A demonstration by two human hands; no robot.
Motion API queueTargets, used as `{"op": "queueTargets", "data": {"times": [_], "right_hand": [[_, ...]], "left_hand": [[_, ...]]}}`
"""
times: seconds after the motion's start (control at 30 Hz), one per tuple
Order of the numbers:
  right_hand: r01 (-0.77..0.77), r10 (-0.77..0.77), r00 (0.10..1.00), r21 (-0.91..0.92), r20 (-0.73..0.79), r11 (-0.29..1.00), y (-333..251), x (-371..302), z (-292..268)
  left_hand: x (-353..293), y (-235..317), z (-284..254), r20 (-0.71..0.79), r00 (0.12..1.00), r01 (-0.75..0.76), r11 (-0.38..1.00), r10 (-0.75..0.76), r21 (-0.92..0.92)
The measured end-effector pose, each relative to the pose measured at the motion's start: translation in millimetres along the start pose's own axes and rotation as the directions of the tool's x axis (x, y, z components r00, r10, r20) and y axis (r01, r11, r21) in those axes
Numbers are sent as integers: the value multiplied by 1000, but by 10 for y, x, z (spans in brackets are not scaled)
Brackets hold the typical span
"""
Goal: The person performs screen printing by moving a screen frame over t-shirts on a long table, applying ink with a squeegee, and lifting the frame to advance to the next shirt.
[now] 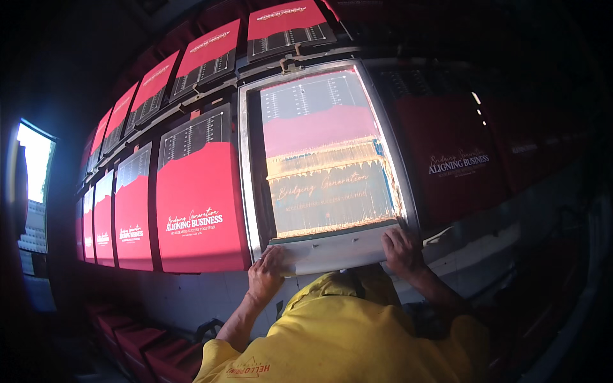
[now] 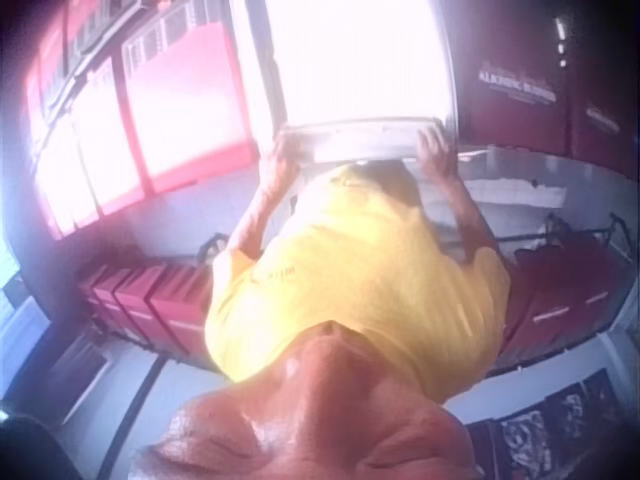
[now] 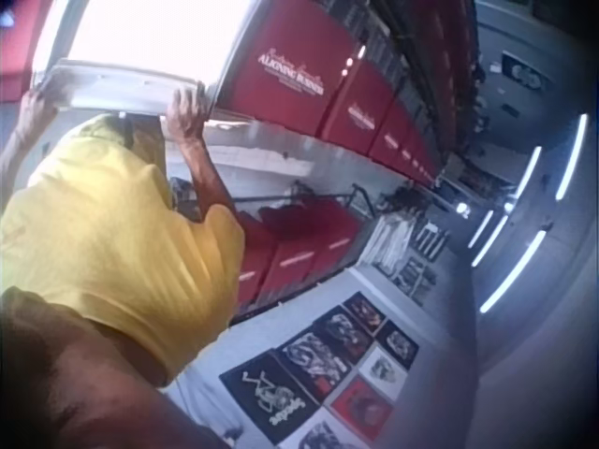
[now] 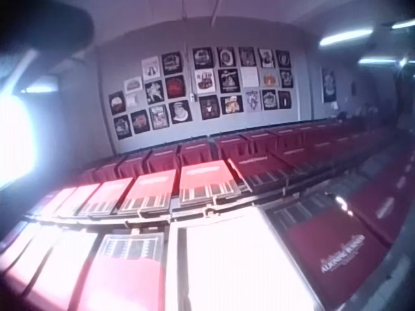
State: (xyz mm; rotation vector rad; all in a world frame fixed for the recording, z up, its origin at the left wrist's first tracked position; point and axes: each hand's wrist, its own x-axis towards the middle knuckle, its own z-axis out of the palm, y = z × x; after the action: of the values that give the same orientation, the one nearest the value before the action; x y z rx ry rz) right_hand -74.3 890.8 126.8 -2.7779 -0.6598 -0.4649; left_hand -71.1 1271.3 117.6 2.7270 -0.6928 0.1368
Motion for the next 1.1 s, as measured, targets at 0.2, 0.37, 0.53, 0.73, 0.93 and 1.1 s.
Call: {"op": "queueTargets", "data": {"times": [0.2,0.37,0.53,0.73,0.93,1.1], "right_hand": [[-9,12,996,-28,91,1000,372,708,190],[-44,55,981,-62,184,997,783,1401,401],[-63,58,953,6,297,998,967,1757,285],[-51,42,985,52,168,997,457,967,-134],[-39,42,997,-54,62,998,74,36,-7],[-19,32,979,-62,203,998,-113,-149,-141]], "left_hand": [[776,-499,80,26,1000,11,1000,-11,24],[1489,-933,47,-36,997,-65,998,66,21],[1858,-982,-165,115,992,45,998,-50,46],[1019,-476,-369,47,999,-9,1000,9,-6],[168,43,-197,37,999,16,1000,-17,16],[-64,264,-156,51,997,51,999,-51,4]]}}
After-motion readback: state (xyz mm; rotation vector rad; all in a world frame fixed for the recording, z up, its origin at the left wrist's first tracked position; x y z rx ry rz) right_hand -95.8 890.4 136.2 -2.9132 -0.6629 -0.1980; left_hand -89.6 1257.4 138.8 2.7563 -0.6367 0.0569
